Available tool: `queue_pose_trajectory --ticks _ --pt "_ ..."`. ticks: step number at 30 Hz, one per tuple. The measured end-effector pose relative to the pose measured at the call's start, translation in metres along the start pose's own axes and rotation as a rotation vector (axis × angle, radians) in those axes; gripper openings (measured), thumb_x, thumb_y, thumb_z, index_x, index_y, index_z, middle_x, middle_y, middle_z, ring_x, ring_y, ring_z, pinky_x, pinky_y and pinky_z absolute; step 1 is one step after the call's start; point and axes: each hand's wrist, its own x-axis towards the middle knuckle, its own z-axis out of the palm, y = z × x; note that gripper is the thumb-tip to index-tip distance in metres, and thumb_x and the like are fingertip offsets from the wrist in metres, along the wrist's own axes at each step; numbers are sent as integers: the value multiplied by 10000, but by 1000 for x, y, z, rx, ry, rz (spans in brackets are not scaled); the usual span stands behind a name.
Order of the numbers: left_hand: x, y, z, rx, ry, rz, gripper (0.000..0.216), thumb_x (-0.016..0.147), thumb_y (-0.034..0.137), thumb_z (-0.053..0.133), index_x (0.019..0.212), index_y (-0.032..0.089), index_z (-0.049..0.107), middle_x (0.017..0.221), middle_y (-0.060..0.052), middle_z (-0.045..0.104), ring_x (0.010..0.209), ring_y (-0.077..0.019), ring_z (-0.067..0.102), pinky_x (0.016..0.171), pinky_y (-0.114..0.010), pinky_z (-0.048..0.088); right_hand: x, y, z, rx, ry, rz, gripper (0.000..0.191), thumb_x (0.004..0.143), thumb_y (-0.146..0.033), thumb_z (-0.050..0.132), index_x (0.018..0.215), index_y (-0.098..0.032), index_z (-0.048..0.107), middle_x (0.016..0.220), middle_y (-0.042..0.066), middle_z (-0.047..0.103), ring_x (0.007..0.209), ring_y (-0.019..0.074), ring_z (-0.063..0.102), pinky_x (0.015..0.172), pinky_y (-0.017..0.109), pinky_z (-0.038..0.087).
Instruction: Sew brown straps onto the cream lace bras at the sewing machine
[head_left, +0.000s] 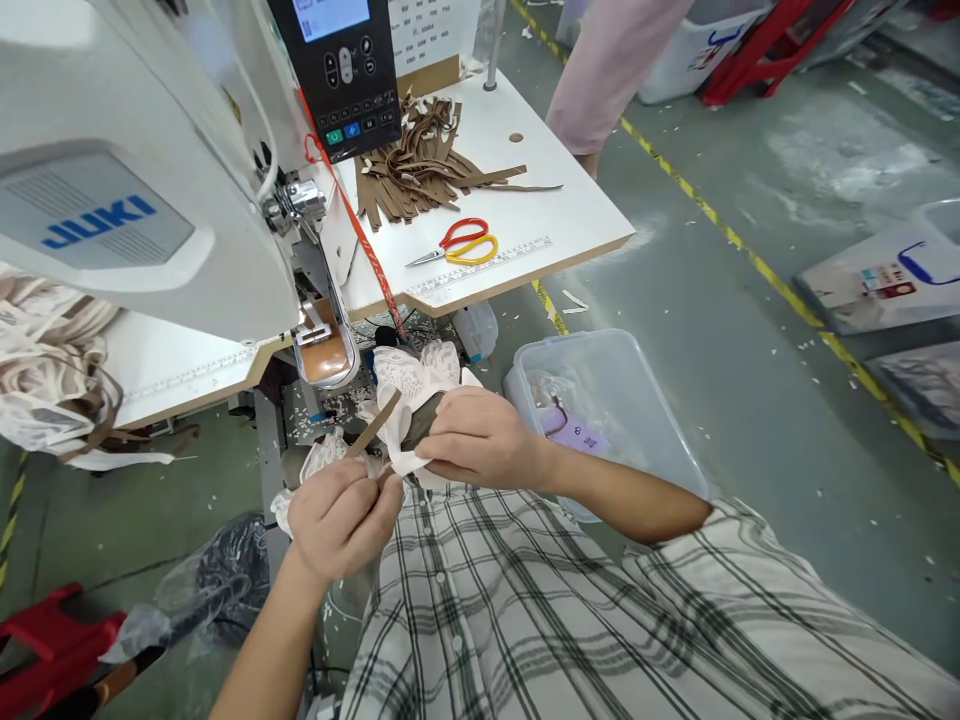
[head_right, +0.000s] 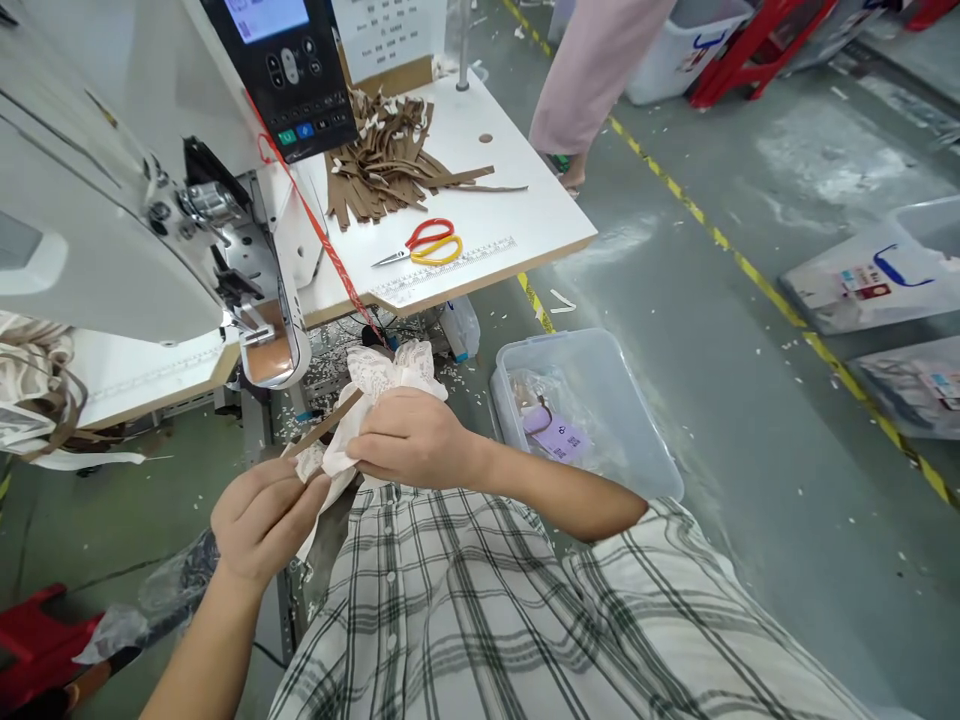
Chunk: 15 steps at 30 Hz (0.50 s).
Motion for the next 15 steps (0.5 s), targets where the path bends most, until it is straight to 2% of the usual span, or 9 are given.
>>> queue_pose_trajectory --ticks 4,8,9,11,13,15 --pt "2 -1 -1 7 3 3 209 726 12 726 813 187 652 635 13 588 641 -139 599 649 -286 593 0 -2 0 88 -133 126 197 928 -325 560 784 -271 683 728 21 677 668 158 564 731 344 454" --pt "-2 -3 -1 -3 2 -13 239 729 5 715 867 186 642 648 12 570 659 -143 599 659 -281 581 2 -1 -1 182 -153 203 185 923 -352 559 838 -268 702 715 30 666 674 166 551 721 348 437" --pt "-5 -2 0 -11 -1 -68 260 740 15 710 907 199 636 680 10 572 696 -149 613 692 -295 583 2 0 0 215 -165 233 182 920 -360 564 866 -260 707 698 29 653 664 164 543 707 341 429" --pt "-13 5 7 -28 23 -268 353 766 87 727 1057 241 600 848 -27 604 876 -197 642 822 -380 580 1 3 5 339 -186 373 194 914 -378 572 907 -234 702 698 28 634 676 159 545 696 324 424" --pt "-25 18 24 -81 39 -524 572 778 236 761 1274 273 480 1148 -115 581 1152 -290 574 976 -519 510 -1 2 17 584 -103 660 248 922 -429 547 920 -208 659 759 29 623 706 153 555 685 301 443" --pt "-42 33 50 -198 -28 -746 832 765 398 769 1436 253 300 1400 -200 443 1333 -363 434 1055 -595 424 -3 -5 32 904 68 1004 300 920 -491 519 929 -199 586 806 22 596 681 140 545 622 272 461"
